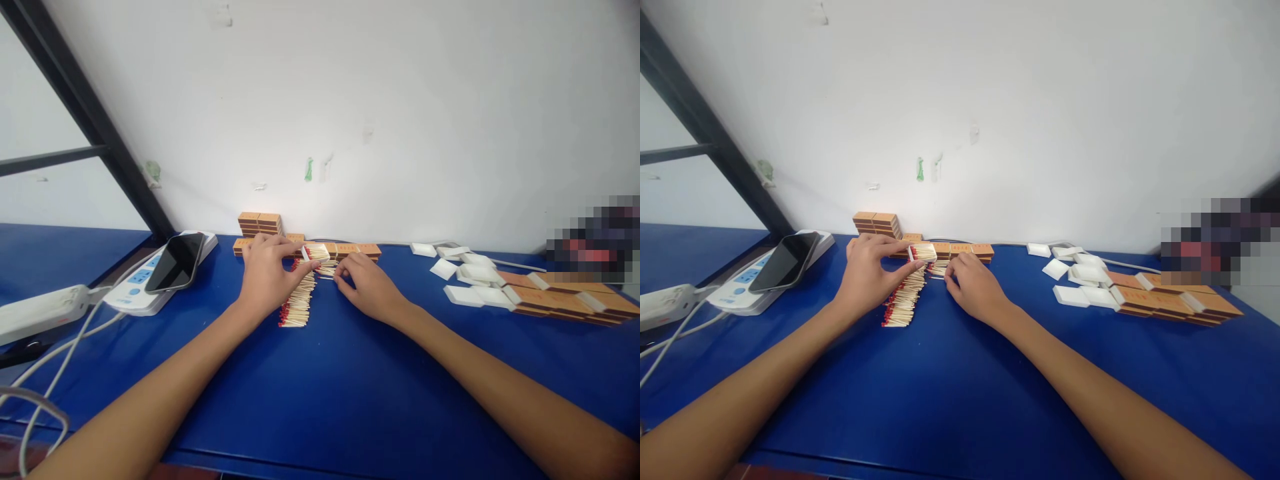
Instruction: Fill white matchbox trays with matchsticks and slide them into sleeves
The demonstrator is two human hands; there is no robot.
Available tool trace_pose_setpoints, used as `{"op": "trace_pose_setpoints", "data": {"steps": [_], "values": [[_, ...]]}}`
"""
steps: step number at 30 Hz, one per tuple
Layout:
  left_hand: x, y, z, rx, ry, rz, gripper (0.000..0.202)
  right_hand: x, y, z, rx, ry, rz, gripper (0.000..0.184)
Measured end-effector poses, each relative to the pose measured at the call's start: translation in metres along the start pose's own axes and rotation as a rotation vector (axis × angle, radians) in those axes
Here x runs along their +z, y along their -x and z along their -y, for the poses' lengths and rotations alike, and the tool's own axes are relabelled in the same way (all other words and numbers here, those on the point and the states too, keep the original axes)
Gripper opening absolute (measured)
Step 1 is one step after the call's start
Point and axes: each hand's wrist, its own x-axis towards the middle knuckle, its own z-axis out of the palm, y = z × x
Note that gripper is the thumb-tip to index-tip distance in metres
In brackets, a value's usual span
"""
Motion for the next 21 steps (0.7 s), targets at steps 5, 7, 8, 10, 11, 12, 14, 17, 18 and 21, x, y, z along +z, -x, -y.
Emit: {"op": "trace_pose_setpoints", "data": {"steps": [5,7,8,10,11,12,14,17,18,21], "values": [[0.000,0.000,0.001,0.010,0.001,0.000,0.035,0.001,0.000,0.002,0.045,0.002,-0.002,0.007],[0.000,0.000,0.001,0.008,-0.002,0.003,0.035,0.003,0.000,0.001,0.052,-0.008,0.009,0.008],[0.000,0.000,0.001,0.007,-0.005,0.005,0.035,0.004,-0.001,0.001,0.052,-0.015,0.014,0.008],[0.000,0.000,0.001,0.009,-0.010,0.008,0.035,0.006,-0.001,0.000,0.051,-0.022,0.024,0.009],[0.000,0.000,0.001,0.011,-0.011,0.010,0.036,0.006,-0.001,0.000,0.048,-0.023,0.031,0.009],[0.000,0.000,0.001,0.012,-0.012,0.012,0.036,0.005,0.000,-0.001,0.046,-0.022,0.040,0.010],[0.000,0.000,0.001,0.011,-0.014,0.020,0.036,0.001,0.001,-0.003,0.043,-0.019,0.062,0.010],[0.000,0.000,0.002,0.021,-0.032,0.025,0.036,-0.012,0.002,-0.008,0.040,-0.013,0.057,0.010],[0.001,0.000,0.003,0.030,-0.038,0.025,0.036,-0.017,0.002,-0.009,0.038,-0.009,0.033,0.011],[0.004,0.001,0.004,0.052,-0.036,0.032,0.036,-0.032,0.001,-0.007,0.037,-0.005,-0.080,0.011]]}}
